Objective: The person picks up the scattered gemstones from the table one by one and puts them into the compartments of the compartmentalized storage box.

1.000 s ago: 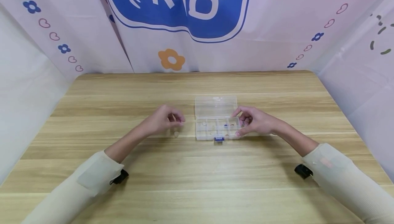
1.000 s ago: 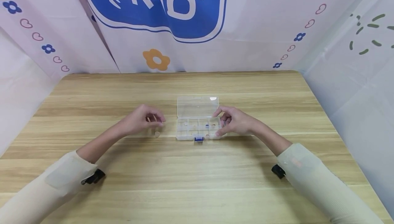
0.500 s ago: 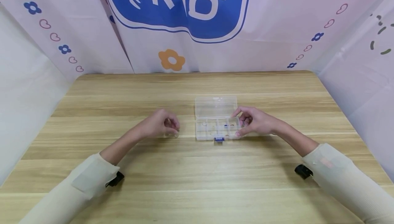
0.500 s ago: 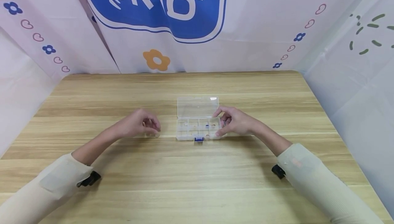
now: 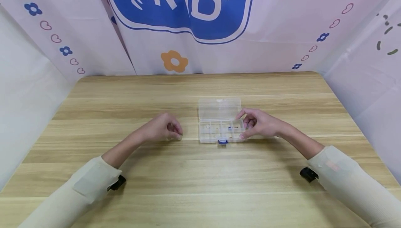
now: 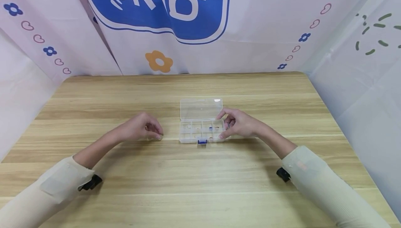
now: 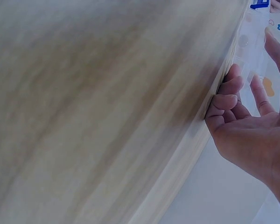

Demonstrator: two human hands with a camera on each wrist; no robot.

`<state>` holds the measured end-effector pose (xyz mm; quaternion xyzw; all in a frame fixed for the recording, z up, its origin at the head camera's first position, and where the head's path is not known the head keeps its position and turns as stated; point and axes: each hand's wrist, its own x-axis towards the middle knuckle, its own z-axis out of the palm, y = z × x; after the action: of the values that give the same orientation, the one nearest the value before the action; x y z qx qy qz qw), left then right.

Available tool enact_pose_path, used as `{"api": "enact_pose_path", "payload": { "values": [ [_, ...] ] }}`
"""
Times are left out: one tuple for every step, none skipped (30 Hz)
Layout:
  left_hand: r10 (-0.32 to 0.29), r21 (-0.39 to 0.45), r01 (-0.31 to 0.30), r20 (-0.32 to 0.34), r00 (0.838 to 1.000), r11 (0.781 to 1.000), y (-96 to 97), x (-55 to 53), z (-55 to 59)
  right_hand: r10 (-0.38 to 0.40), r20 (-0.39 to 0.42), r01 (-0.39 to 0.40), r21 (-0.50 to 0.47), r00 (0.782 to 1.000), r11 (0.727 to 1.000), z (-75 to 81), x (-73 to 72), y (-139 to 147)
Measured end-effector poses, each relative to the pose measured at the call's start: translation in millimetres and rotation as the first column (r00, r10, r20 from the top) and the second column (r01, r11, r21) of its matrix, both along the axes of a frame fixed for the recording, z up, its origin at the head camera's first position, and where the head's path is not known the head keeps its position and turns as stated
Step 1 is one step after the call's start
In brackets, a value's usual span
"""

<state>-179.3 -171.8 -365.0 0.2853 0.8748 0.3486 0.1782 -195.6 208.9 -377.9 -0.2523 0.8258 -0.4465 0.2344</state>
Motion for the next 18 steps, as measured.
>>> {"api": "enact_pose_path", "payload": {
  "values": [
    [-0.007, -0.002, 0.007, -0.005, 1.000, 1.000, -0.1, 0.0, 0.0, 0.000, -0.001, 0.000, 0.001, 1.000, 1.000, 0.0, 0.0, 0.0],
    [-0.012, -0.004, 0.012, -0.009, 1.000, 1.000, -0.2, 0.0, -0.2, 0.000, -0.002, 0.000, 0.002, 1.000, 1.000, 0.1, 0.0, 0.0],
    [-0.017, -0.004, 0.017, -0.015, 1.000, 1.000, -0.1, 0.1, -0.1, 0.000, -0.001, 0.000, 0.001, 1.000, 1.000, 0.1, 0.0, -0.1],
    [-0.023, -0.003, 0.023, -0.021, 0.999, 1.000, 0.0, 0.0, -0.2, 0.000, -0.001, 0.000, 0.001, 1.000, 1.000, 0.1, 0.0, 0.0],
    [-0.028, -0.003, 0.028, -0.023, 0.999, 1.000, -0.1, -0.1, -0.5, 0.001, 0.000, -0.001, 0.000, 1.000, 1.000, 0.2, 0.0, 0.0],
    [-0.030, -0.002, 0.030, -0.023, 0.999, 1.000, -0.1, -0.1, -0.4, 0.000, 0.000, 0.000, 0.000, 1.000, 1.000, 0.2, 0.0, 0.1],
    [-0.032, -0.002, 0.032, -0.022, 0.999, 0.999, -0.1, -0.1, -0.2, 0.000, 0.001, 0.000, -0.001, 1.000, 1.000, 0.1, 0.0, 0.1],
    [-0.036, -0.001, 0.036, -0.021, 0.999, 0.999, -0.4, -0.2, -0.2, 0.000, 0.002, 0.000, -0.001, 1.000, 1.000, 0.1, -0.1, 0.1],
    [-0.040, 0.003, 0.040, -0.019, 0.999, 0.999, -0.5, -0.1, -0.1, 0.000, 0.003, 0.000, -0.003, 1.000, 1.000, 0.0, -0.1, 0.1],
    [-0.040, 0.006, 0.041, -0.014, 0.999, 0.999, -0.8, -0.2, 0.0, 0.000, 0.003, 0.000, -0.002, 1.000, 1.000, 0.1, -0.1, 0.1],
    [-0.039, 0.009, 0.039, -0.008, 0.999, 0.999, -1.5, -0.3, -0.1, 0.000, 0.002, 0.000, -0.001, 1.000, 1.000, 0.1, -0.1, 0.0],
    [-0.040, 0.014, 0.040, -0.005, 0.999, 0.999, -2.0, -0.2, -0.1, -0.001, 0.001, 0.001, 0.001, 1.000, 1.000, 0.2, 0.0, 0.0],
    [-0.039, 0.019, 0.039, 0.000, 0.999, 0.999, -2.8, -0.4, -0.4, -0.001, 0.001, 0.001, 0.001, 1.000, 1.000, 0.3, 0.1, -0.2],
    [-0.038, 0.024, 0.038, 0.006, 0.999, 0.999, -3.6, -0.7, -0.9, -0.002, 0.000, 0.002, 0.003, 1.000, 1.000, 0.5, 0.2, -0.2],
    [-0.034, 0.027, 0.034, 0.017, 0.999, 0.999, -4.0, -0.7, -0.8, -0.003, 0.000, 0.003, 0.004, 1.000, 1.000, 0.7, 0.3, -0.3],
    [-0.029, 0.029, 0.028, 0.024, 0.999, 0.999, -4.6, -0.8, -0.9, -0.003, 0.000, 0.003, 0.005, 1.000, 1.000, 0.8, 0.4, -0.3],
    [-0.025, 0.028, 0.024, 0.028, 0.999, 0.999, -5.1, -0.9, -0.9, -0.004, 0.001, 0.004, 0.005, 1.000, 1.000, 0.9, 0.5, -0.4],
    [-0.022, 0.028, 0.021, 0.035, 0.999, 0.999, -5.3, -1.0, -0.9, -0.005, 0.001, 0.005, 0.006, 1.000, 1.000, 0.9, 0.5, -0.4]
  ]
}}
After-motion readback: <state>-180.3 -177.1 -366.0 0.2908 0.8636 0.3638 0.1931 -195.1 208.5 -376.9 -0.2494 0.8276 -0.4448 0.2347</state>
